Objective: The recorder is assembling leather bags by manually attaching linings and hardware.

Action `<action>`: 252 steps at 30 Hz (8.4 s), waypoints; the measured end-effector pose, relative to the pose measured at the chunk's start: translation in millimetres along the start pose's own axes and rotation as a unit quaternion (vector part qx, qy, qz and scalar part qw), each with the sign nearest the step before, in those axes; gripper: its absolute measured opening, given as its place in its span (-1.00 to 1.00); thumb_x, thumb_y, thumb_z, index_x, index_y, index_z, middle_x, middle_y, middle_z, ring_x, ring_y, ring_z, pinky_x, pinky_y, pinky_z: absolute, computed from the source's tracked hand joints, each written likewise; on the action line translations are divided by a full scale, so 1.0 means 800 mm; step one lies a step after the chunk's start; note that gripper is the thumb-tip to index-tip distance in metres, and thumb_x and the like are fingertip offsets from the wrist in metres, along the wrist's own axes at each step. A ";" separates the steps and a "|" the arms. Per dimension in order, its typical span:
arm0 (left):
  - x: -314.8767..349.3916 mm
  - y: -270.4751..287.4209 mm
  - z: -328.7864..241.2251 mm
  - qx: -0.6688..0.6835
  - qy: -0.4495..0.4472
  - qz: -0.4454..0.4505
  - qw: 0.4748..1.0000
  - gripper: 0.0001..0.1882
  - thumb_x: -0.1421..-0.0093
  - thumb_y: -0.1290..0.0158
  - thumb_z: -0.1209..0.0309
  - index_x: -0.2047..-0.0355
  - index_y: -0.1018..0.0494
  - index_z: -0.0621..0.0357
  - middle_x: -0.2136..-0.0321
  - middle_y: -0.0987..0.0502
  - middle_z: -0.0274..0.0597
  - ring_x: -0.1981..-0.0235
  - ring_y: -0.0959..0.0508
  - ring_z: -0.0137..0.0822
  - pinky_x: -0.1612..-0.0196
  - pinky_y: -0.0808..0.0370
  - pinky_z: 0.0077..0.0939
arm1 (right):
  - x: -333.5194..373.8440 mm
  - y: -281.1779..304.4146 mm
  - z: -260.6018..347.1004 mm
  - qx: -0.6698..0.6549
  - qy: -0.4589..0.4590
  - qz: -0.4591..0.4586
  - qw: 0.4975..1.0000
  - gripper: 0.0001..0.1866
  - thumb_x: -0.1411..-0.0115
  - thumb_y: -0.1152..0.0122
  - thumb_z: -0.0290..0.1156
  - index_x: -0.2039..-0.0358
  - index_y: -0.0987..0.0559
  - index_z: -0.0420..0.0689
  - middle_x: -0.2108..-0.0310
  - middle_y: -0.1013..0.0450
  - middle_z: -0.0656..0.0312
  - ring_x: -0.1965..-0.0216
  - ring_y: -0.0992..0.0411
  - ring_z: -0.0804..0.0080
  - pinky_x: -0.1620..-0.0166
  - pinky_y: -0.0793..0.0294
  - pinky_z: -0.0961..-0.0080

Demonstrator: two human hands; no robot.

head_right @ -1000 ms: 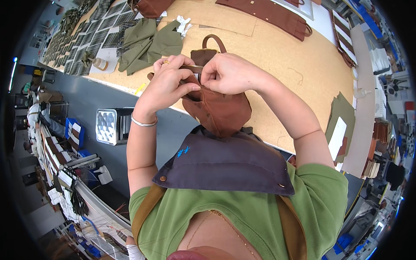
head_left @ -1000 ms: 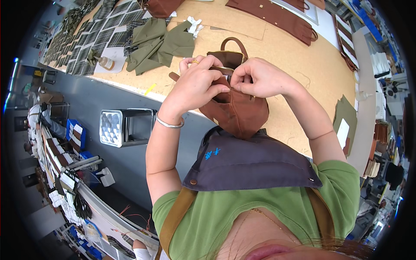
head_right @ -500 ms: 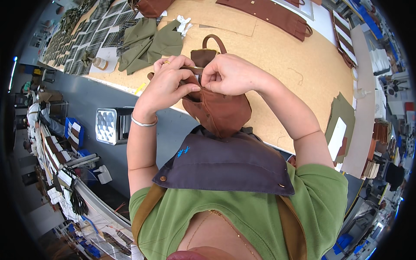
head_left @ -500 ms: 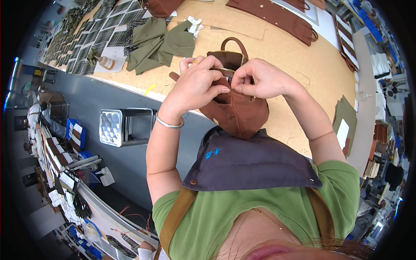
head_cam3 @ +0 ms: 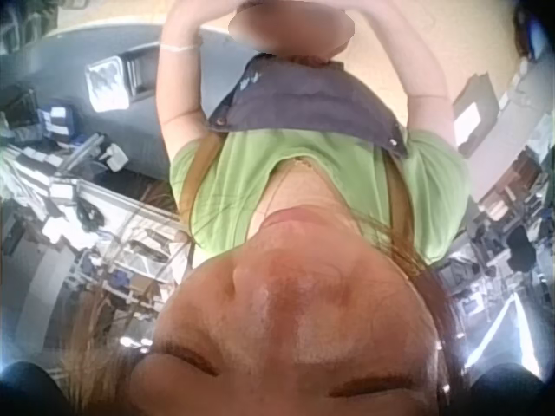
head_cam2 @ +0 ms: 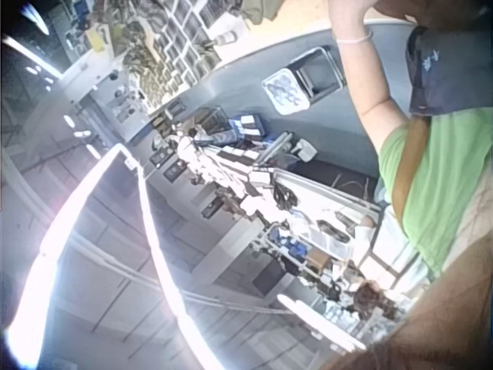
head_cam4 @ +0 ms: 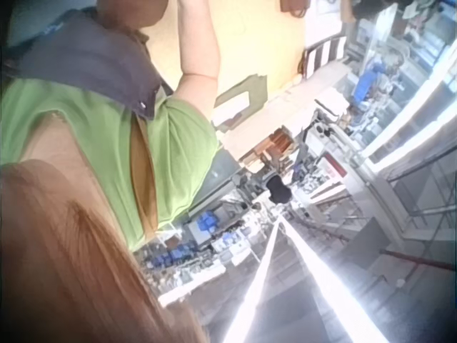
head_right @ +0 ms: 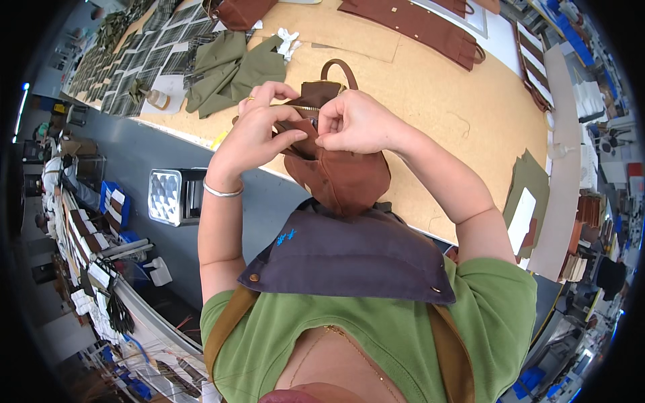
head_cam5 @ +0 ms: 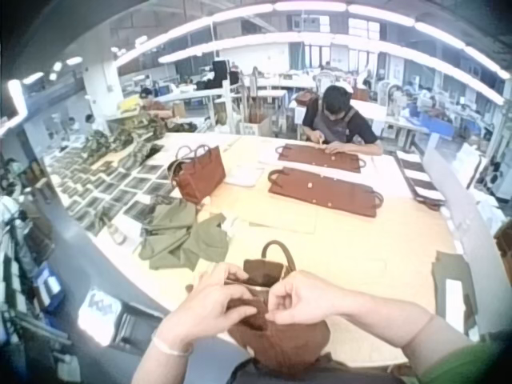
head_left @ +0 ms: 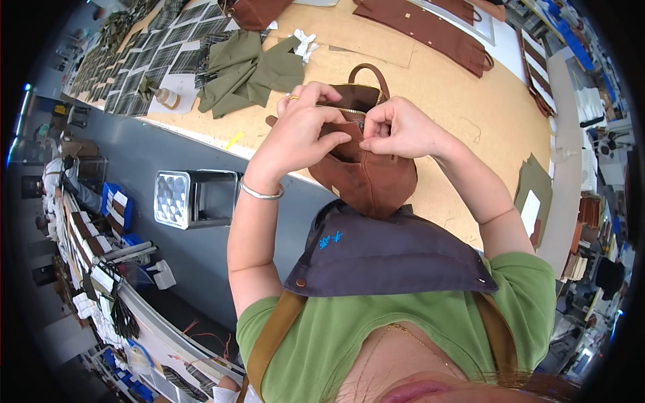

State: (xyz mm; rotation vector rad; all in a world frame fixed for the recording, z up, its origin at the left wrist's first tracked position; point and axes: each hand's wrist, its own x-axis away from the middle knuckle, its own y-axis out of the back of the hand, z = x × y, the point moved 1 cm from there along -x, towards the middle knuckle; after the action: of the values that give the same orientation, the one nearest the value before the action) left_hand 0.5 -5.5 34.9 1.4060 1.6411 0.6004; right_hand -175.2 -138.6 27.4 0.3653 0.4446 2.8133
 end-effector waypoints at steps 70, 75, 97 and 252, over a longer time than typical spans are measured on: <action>-0.010 -0.002 0.022 0.146 0.009 0.011 0.989 -0.83 -0.14 -0.25 0.40 0.44 -0.56 0.28 0.52 -0.56 -0.16 0.47 -0.51 -0.27 0.37 -0.44 -0.42 | -0.027 0.029 0.065 0.318 0.099 -0.002 0.943 -0.80 -0.03 -0.16 -0.34 0.43 -0.60 -0.21 0.52 -0.51 0.07 0.43 -0.48 0.13 0.30 -0.44 0.27; -0.008 -0.003 0.023 0.156 0.017 0.013 0.987 -0.83 -0.15 -0.24 0.41 0.44 -0.57 0.29 0.52 -0.56 -0.17 0.46 -0.51 -0.29 0.36 -0.45 -0.43 | -0.026 0.026 0.068 0.334 0.097 -0.003 0.937 -0.82 -0.02 -0.18 -0.37 0.43 -0.61 -0.22 0.51 -0.51 0.08 0.44 -0.47 0.14 0.32 -0.43 0.28; -0.003 -0.006 -0.005 0.191 0.122 -0.062 0.972 -0.84 -0.09 -0.26 0.38 0.38 -0.59 0.21 0.52 -0.57 -0.09 0.48 -0.58 -0.17 0.40 -0.44 -0.33 | -0.018 0.018 0.058 0.280 0.086 -0.033 0.955 -0.86 -0.01 -0.18 -0.41 0.46 -0.60 -0.21 0.56 -0.49 0.08 0.48 -0.46 0.16 0.32 -0.44 0.31; 0.070 -0.199 -0.032 0.269 0.169 -0.003 0.948 -0.26 -0.14 -0.02 0.62 -0.36 -0.10 0.17 -0.27 -0.14 0.10 -0.22 -0.29 -0.07 -0.18 -0.32 -0.29 | 0.009 -0.027 -0.118 0.100 0.055 -0.354 0.928 -0.75 -0.24 -0.16 -0.26 0.18 -0.60 -0.14 0.15 -0.45 0.11 0.18 -0.45 -0.02 0.08 -0.47 0.21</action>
State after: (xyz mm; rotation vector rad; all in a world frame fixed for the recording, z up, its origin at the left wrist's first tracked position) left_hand -105.3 13.3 -97.5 1.7517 2.1970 0.4179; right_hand -204.3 -142.0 -65.5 0.0558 0.7211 2.0918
